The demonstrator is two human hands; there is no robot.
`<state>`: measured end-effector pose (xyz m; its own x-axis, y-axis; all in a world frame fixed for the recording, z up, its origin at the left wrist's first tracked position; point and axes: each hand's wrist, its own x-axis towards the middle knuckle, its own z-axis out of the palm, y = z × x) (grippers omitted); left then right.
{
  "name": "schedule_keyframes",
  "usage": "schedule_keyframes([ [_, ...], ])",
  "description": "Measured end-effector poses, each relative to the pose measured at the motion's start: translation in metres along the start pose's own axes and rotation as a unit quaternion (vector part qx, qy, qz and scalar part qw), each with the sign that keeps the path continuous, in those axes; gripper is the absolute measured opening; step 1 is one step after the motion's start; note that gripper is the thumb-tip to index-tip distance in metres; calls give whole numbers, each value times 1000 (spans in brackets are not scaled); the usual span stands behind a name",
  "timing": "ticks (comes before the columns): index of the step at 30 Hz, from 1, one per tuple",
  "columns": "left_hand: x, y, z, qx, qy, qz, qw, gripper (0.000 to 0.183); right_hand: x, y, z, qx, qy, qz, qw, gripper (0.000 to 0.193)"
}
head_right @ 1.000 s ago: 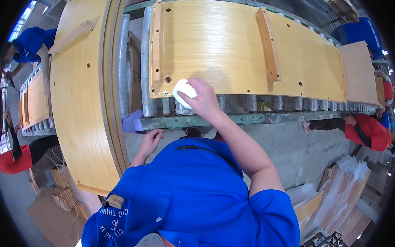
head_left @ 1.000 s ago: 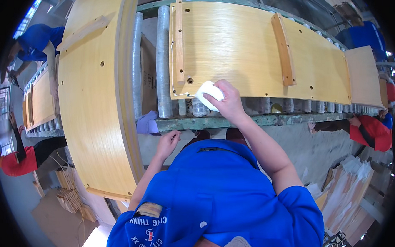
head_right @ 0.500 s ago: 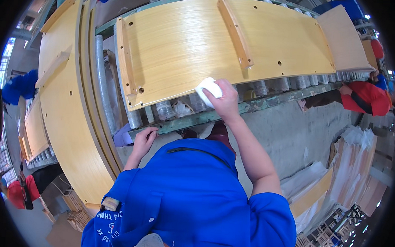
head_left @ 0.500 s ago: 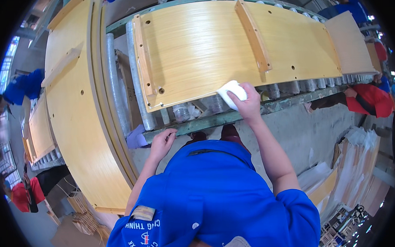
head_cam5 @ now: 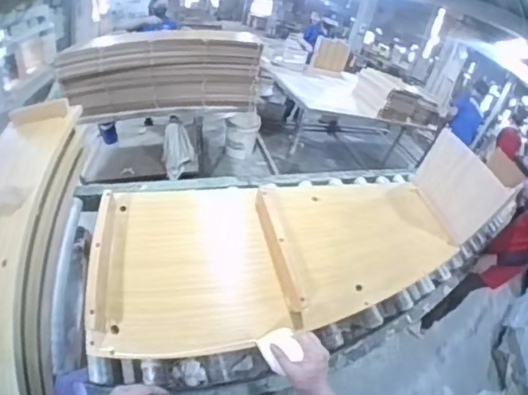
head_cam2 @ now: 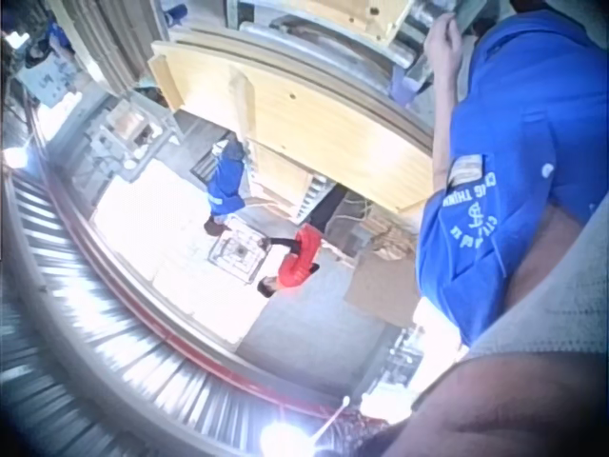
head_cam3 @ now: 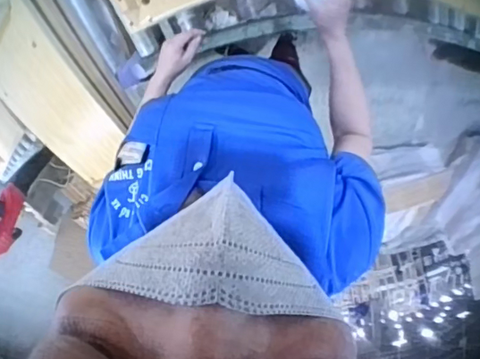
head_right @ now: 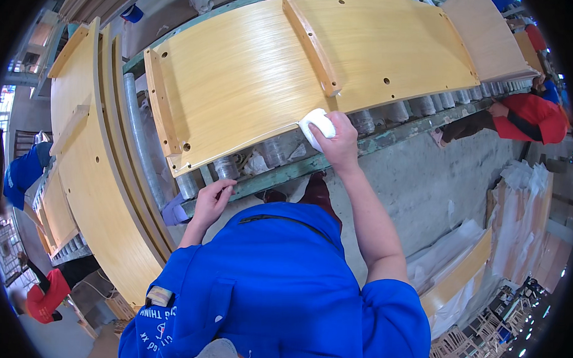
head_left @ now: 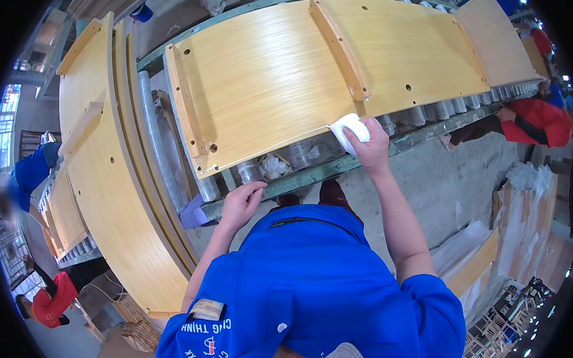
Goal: The person wipes the surface of light-colored wooden panels with a white cloth. They remove protective plastic film from a panel, wipe it, and place it on a roller conveyor. The person repeats this process for multiple panels in a factory setting.
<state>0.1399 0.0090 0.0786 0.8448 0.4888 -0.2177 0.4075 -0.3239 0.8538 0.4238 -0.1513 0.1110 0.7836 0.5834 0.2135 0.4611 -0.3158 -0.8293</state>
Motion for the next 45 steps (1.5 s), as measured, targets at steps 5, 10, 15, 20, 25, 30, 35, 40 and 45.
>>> schedule_keyframes([
  [5,18,22,5,-36,27,11,999,17,3,4,-5,-4,-5,-4,1000,24],
  [10,50,49,8,-65,65,53,994,18,8,14,-16,5,1,-21,1000,24],
  [15,112,67,6,2,156,102,983,16,18,36,-42,-3,30,1,1000,24],
  [20,209,73,-4,-42,232,81,968,19,34,63,-72,0,68,9,998,24],
  [25,252,83,24,277,282,-22,918,17,49,101,-114,-8,113,36,993,24],
  [30,257,76,28,337,303,37,891,14,62,130,-153,-20,156,57,986,24],
  [35,260,76,30,330,302,22,894,12,68,144,-172,-20,144,66,987,23],
  [40,260,77,31,329,310,28,891,11,72,147,-176,-7,121,45,992,22],
  [45,259,79,34,330,312,18,891,10,74,151,-180,-3,112,41,993,22],
])
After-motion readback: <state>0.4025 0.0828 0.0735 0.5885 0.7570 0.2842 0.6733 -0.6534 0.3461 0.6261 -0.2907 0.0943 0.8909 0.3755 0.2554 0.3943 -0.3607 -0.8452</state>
